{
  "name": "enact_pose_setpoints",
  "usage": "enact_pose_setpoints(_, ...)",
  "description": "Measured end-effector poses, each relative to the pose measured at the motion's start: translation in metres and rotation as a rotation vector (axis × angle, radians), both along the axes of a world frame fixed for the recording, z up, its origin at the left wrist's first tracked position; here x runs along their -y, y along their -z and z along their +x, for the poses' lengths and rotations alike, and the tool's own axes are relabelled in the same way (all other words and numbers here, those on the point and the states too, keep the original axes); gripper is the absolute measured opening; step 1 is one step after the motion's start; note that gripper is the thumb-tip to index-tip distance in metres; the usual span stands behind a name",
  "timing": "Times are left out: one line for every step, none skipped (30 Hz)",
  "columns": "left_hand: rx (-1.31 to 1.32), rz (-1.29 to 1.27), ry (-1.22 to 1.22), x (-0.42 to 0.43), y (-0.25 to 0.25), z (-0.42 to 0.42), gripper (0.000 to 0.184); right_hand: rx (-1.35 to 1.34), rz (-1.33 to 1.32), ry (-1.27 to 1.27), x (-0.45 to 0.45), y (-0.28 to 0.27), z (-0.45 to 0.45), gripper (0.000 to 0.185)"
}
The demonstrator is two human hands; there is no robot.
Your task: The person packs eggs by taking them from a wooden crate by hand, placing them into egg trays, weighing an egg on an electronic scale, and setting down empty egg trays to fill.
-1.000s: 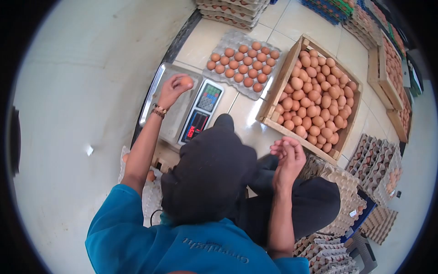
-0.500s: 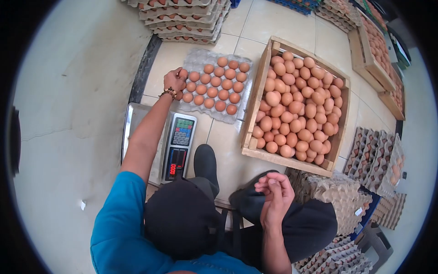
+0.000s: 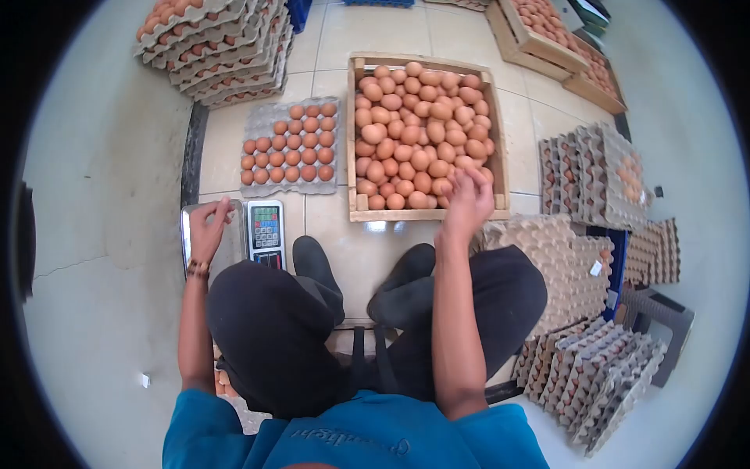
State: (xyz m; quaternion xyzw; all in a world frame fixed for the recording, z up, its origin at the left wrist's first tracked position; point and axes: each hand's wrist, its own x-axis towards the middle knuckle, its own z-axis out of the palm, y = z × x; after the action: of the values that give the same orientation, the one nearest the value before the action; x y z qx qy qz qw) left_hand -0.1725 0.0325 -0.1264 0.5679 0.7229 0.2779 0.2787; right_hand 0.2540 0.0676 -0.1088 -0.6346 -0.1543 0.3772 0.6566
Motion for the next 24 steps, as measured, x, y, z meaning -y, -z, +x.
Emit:
enact_pose_setpoints(0.013,0.058,0.031,0.013,-0.012,0.0,0.037,0.026,-0.018,0.047,-0.013,0.008,0.004,0.02)
enact_pose_setpoints(0.031,0.098,0.015,0.024,-0.03,0.003,0.033,0.207,-0.043,-0.007,-0.029,0.037,0.012,0.023)
enact_pose_setpoints(0.049,0.136,-0.003,0.036,-0.05,0.006,0.029,0.387,-0.071,-0.06,-0.043,0.072,0.019,0.026)
enact_pose_setpoints(0.044,0.162,-0.034,0.045,-0.07,0.009,0.027,0.571,-0.072,-0.149,-0.057,0.103,0.02,0.03)
enact_pose_setpoints(0.036,0.187,-0.07,0.055,-0.091,0.013,0.026,0.754,-0.075,-0.24,-0.067,0.12,0.012,0.035)
enact_pose_setpoints(0.027,0.207,-0.106,0.067,-0.105,0.015,0.025,0.918,-0.102,-0.306,-0.067,0.108,-0.006,0.041)
enact_pose_setpoints(0.024,0.215,-0.137,0.079,-0.112,0.013,0.024,1.082,-0.132,-0.371,-0.068,0.096,-0.022,0.048)
enact_pose_setpoints(0.02,0.227,-0.17,0.091,-0.118,0.011,0.023,1.224,-0.075,-0.507,-0.073,0.095,-0.026,0.052)
enact_pose_setpoints(0.014,0.237,-0.201,0.102,-0.121,0.009,0.023,1.363,-0.019,-0.643,-0.077,0.095,-0.03,0.056)
enact_pose_setpoints(-0.02,0.23,-0.198,0.115,-0.122,0.008,0.022,1.499,0.037,-0.781,-0.081,0.095,-0.033,0.06)
enact_pose_setpoints(-0.054,0.225,-0.196,0.126,-0.12,0.007,0.022,1.519,0.036,-0.879,-0.088,0.093,-0.035,0.064)
enact_pose_setpoints(-0.089,0.219,-0.195,0.137,-0.118,0.005,0.021,1.538,0.034,-0.978,-0.095,0.088,-0.038,0.067)
enact_pose_setpoints(-0.079,0.19,-0.217,0.149,-0.114,0.004,0.02,1.554,0.032,-1.079,-0.101,0.086,-0.04,0.07)
enact_pose_setpoints(-0.068,0.157,-0.238,0.162,-0.109,0.002,0.02,1.536,0.061,-1.066,-0.109,0.093,-0.041,0.076)
enact_pose_setpoints(-0.056,0.124,-0.261,0.172,-0.105,0.001,0.02,1.513,0.062,-1.06,-0.116,0.095,-0.044,0.077)
enact_pose_setpoints(-0.024,0.107,-0.297,0.18,-0.102,0.002,0.019,1.493,0.063,-1.055,-0.122,0.096,-0.046,0.078)
enact_pose_setpoints(0.01,0.086,-0.331,0.187,-0.1,0.006,0.019,1.472,0.059,-1.051,-0.126,0.098,-0.047,0.079)
enact_pose_setpoints(0.046,0.067,-0.365,0.192,-0.097,0.009,0.019,1.51,0.072,-1.028,-0.133,0.101,-0.049,0.075)
enact_pose_setpoints(0.039,0.083,-0.367,0.196,-0.092,0.013,0.019,1.55,0.086,-1.002,-0.141,0.106,-0.053,0.071)
enact_pose_setpoints(0.032,0.095,-0.37,0.2,-0.086,0.016,0.018,1.588,0.098,-0.98,-0.146,0.111,-0.055,0.067)
enact_pose_setpoints(0.024,0.108,-0.374,0.203,-0.082,0.018,0.018,1.561,0.102,-0.951,-0.151,0.114,-0.056,0.066)
enact_pose_setpoints(0.004,0.079,-0.382,0.205,-0.08,0.019,0.017,1.534,0.105,-0.922,-0.156,0.116,-0.055,0.066)
enact_pose_setpoints(-0.018,0.086,-0.375,0.207,-0.075,0.016,0.017,1.507,0.107,-0.893,-0.161,0.119,-0.054,0.065)
enact_pose_setpoints(-0.04,0.094,-0.368,0.207,-0.07,0.014,0.017,1.477,0.158,-0.834,-0.167,0.119,-0.055,0.062)
